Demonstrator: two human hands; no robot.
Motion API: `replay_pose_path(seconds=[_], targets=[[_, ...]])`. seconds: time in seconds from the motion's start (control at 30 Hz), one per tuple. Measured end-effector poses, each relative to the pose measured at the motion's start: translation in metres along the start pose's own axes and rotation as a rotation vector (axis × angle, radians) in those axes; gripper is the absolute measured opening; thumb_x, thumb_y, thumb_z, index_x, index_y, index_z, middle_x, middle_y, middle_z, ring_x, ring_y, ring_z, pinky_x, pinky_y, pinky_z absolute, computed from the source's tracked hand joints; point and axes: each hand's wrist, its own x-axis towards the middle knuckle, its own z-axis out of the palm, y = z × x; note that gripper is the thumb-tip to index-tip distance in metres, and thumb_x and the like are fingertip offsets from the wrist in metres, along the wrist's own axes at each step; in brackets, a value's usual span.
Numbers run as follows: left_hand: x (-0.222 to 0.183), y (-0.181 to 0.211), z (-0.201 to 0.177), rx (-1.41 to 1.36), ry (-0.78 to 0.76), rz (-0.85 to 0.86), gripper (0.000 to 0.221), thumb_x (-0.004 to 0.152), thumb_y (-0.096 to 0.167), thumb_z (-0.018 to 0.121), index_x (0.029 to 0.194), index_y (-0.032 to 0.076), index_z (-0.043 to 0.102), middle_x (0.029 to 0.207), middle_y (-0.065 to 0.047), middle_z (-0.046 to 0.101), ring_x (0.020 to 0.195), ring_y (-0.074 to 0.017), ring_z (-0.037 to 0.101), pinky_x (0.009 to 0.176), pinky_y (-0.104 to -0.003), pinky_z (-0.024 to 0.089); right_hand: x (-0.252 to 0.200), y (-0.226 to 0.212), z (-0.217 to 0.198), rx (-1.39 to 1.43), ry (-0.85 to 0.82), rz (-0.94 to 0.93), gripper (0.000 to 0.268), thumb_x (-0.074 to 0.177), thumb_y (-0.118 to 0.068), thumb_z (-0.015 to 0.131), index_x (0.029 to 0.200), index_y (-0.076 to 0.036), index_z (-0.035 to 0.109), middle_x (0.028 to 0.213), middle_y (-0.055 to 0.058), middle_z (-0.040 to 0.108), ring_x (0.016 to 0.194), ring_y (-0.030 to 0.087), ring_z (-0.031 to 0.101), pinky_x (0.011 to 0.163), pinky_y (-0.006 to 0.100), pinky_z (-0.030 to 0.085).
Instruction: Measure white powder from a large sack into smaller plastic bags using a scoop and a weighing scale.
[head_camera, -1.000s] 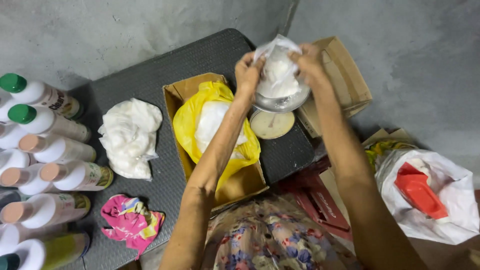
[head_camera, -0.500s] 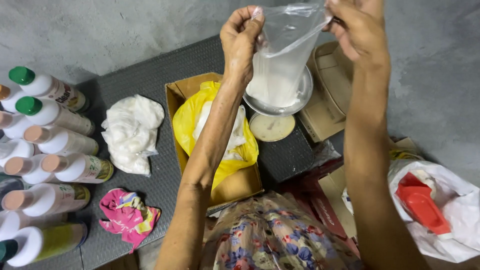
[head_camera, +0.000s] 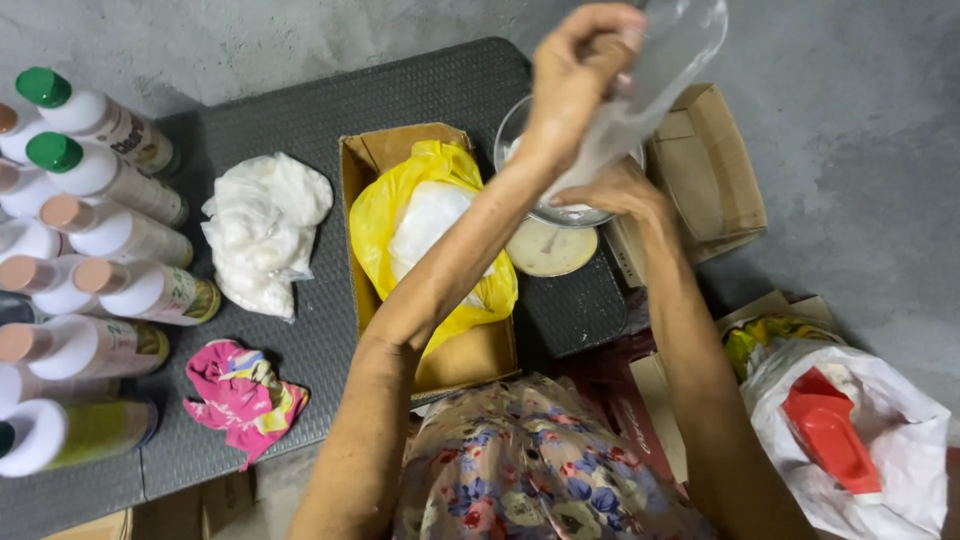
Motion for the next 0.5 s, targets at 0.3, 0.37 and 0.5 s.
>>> replay_pose_path(seconds=[0.3, 0.37, 0.5], targets=[[-0.016, 0.014, -0.034, -0.003, -0.456, 0.167, 0.031, 0.102, 0.003, 0.071, 0.132, 0.006, 0.064, 0.11, -0.008, 0.063, 0.091, -0.0142, 0.067, 0.084, -0.031, 0.063, 0.039, 0.043, 0.015, 0.458, 0.052, -0.03, 0.082, 0.092, -0.032, 0.08, 0.157, -0.008, 0.036, 0.159, 0.015, 0.047, 0.149, 0.025, 0.043, 0.124, 0.04, 0.033], [-0.021, 0.028, -0.066, 0.481, -0.442, 0.193, 0.066, 0.093, 0.027, 0.083, 0.148, 0.008, 0.051, 0.14, -0.016, 0.055, 0.119, -0.0227, 0.062, 0.103, -0.041, 0.061, 0.038, 0.039, 0.008, 0.724, 0.131, 0.028, 0.077, 0.089, -0.03, 0.082, 0.152, -0.009, 0.042, 0.152, 0.013, 0.053, 0.144, 0.023, 0.048, 0.122, 0.037, 0.035], [-0.016, -0.021, -0.121, 0.756, -0.518, 0.051, 0.108, 0.077, 0.052, 0.09, 0.156, 0.005, 0.033, 0.147, -0.026, 0.043, 0.137, -0.0392, 0.05, 0.116, -0.05, 0.046, 0.029, -0.004, -0.024, 0.671, 0.144, -0.067, 0.065, 0.091, -0.024, 0.082, 0.144, -0.008, 0.049, 0.143, 0.012, 0.058, 0.133, 0.022, 0.054, 0.114, 0.037, 0.042]])
